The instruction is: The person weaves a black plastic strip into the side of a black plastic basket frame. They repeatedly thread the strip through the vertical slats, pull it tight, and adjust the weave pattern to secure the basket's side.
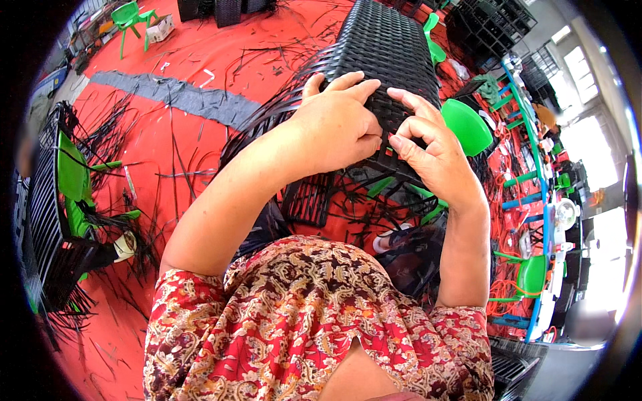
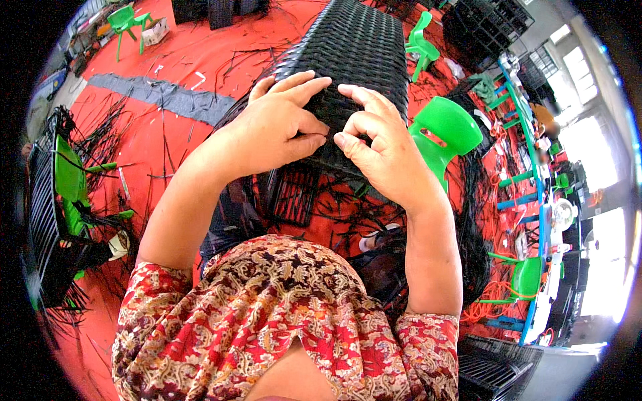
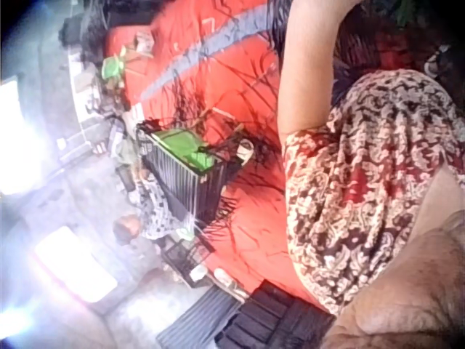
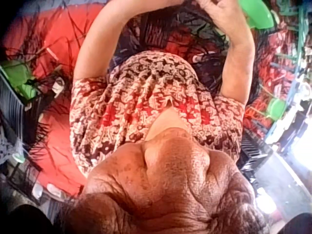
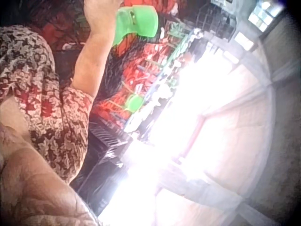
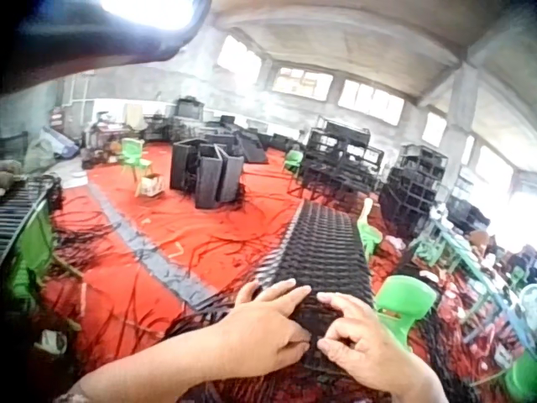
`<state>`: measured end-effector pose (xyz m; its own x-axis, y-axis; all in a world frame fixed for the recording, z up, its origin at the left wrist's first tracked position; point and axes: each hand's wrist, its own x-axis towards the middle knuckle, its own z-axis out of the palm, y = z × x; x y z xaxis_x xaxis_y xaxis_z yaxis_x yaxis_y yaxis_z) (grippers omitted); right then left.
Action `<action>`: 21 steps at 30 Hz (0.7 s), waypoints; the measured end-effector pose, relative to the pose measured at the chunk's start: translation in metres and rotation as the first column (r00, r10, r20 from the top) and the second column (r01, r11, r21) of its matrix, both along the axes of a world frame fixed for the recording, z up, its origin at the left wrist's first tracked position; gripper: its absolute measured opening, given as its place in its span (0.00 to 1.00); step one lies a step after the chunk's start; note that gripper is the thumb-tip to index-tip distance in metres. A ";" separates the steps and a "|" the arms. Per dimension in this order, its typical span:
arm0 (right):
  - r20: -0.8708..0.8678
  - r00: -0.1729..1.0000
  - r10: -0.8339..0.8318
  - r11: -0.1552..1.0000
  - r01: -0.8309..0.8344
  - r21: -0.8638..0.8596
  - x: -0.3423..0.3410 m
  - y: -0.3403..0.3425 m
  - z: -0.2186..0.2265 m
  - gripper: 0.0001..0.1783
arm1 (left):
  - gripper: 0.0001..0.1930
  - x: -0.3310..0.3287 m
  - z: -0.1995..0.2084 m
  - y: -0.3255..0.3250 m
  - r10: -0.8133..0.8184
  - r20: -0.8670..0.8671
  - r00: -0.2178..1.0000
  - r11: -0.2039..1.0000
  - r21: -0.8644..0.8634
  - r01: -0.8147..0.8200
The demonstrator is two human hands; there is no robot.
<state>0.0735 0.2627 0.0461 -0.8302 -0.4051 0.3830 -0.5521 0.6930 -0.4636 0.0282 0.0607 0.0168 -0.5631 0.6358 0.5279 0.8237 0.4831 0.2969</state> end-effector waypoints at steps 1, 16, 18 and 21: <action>0.002 1.000 -0.001 1.000 0.001 0.012 0.001 -0.001 0.001 0.10 | 0.08 0.000 0.002 0.000 -0.004 0.040 0.999 1.000 -0.001 0.005; -0.102 0.990 -0.094 0.994 0.088 -0.069 -0.001 -0.018 0.009 0.10 | 0.05 -0.019 0.002 -0.008 -0.463 0.483 0.743 0.732 0.681 0.012; 0.025 0.999 -0.026 0.985 0.030 -0.171 -0.006 -0.025 0.005 0.11 | 0.06 -0.022 -0.005 -0.011 -0.529 0.448 0.721 0.654 0.756 0.010; 0.147 0.988 0.039 0.977 -0.007 -0.212 -0.014 -0.027 0.006 0.09 | 0.05 -0.019 -0.011 -0.019 -0.430 0.322 0.843 0.694 0.716 0.080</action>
<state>0.0596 0.2352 0.0523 -0.8761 -0.3481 0.3337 -0.4797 0.5589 -0.6764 0.0088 0.0418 0.0061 -0.7042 0.3783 0.6008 0.5759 -0.1906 0.7950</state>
